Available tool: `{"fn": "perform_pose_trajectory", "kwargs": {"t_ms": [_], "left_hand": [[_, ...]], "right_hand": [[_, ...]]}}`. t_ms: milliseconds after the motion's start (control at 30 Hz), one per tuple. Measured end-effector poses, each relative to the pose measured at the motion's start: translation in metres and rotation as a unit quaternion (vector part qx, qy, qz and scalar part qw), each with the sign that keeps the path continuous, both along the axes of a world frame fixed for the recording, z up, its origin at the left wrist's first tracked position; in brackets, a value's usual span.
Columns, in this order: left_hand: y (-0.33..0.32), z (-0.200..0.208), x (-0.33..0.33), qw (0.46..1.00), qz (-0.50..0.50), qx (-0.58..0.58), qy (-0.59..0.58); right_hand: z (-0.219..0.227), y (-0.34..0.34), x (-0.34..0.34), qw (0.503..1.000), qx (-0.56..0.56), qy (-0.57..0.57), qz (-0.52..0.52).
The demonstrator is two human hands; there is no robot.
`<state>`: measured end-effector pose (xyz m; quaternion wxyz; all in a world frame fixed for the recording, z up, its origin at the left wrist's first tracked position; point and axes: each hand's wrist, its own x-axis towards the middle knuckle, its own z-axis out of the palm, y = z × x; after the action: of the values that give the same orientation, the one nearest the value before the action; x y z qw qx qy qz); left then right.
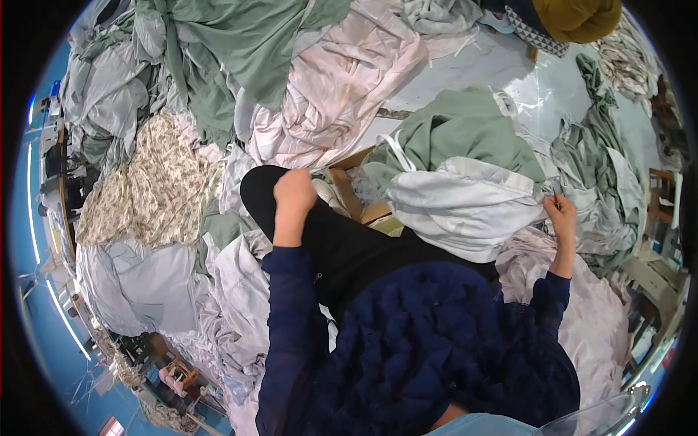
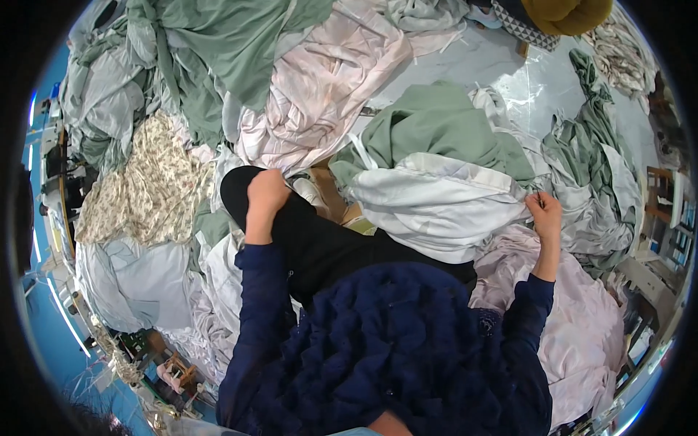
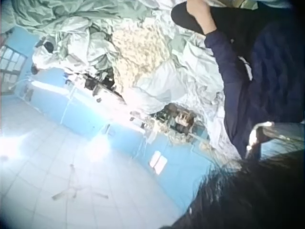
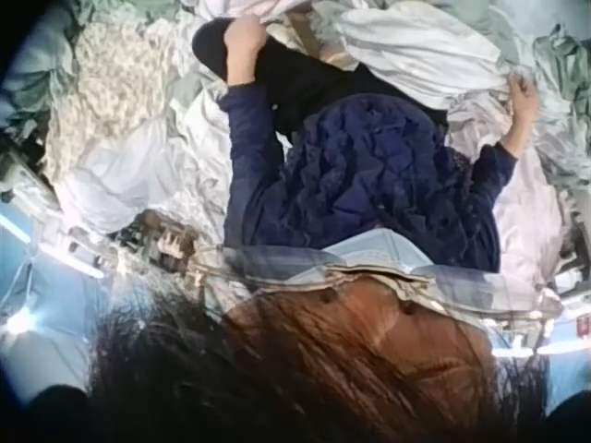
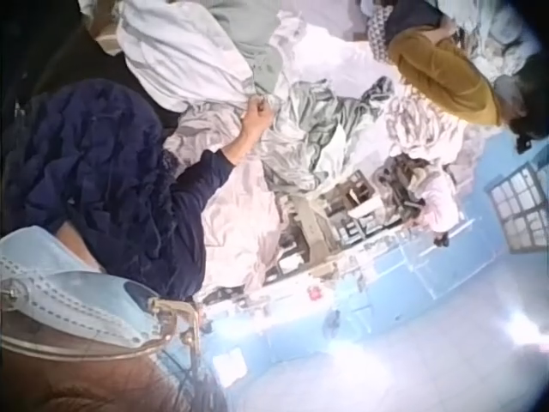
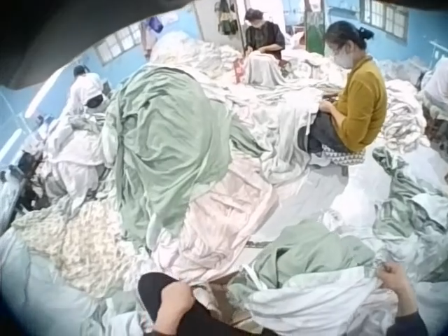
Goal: Trimming loose threads from fabric pieces using thread snips in a factory setting.
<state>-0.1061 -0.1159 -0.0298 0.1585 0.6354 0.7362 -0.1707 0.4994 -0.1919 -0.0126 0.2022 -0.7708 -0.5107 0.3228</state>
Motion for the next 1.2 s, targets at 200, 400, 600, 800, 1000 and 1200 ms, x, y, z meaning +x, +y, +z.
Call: {"fn": "perform_pose_trajectory", "kwargs": {"t_ms": [200,400,600,800,1000,1200], "left_hand": [[-0.006,0.035,0.076,0.914,-0.191,0.349,-0.076],[-0.005,0.074,0.132,0.794,0.074,0.152,-0.584],[-0.021,0.047,0.135,0.643,0.244,-0.168,-0.707],[-0.043,0.055,0.131,0.530,0.307,-0.059,-0.789],[-0.050,0.071,0.129,0.521,0.266,0.052,-0.809],[-0.055,0.085,0.095,0.721,-0.060,0.244,-0.646]], "right_hand": [[-0.006,-0.003,0.003,0.992,0.103,-0.052,-0.042],[0.080,0.036,-0.096,0.989,0.101,0.106,-0.023],[0.075,0.038,-0.128,0.973,0.029,0.224,0.040],[0.087,0.027,-0.121,0.977,0.051,0.208,0.025],[0.094,0.023,-0.130,0.986,0.078,0.136,0.052],[0.103,0.007,-0.147,0.955,0.267,-0.080,0.101]]}}
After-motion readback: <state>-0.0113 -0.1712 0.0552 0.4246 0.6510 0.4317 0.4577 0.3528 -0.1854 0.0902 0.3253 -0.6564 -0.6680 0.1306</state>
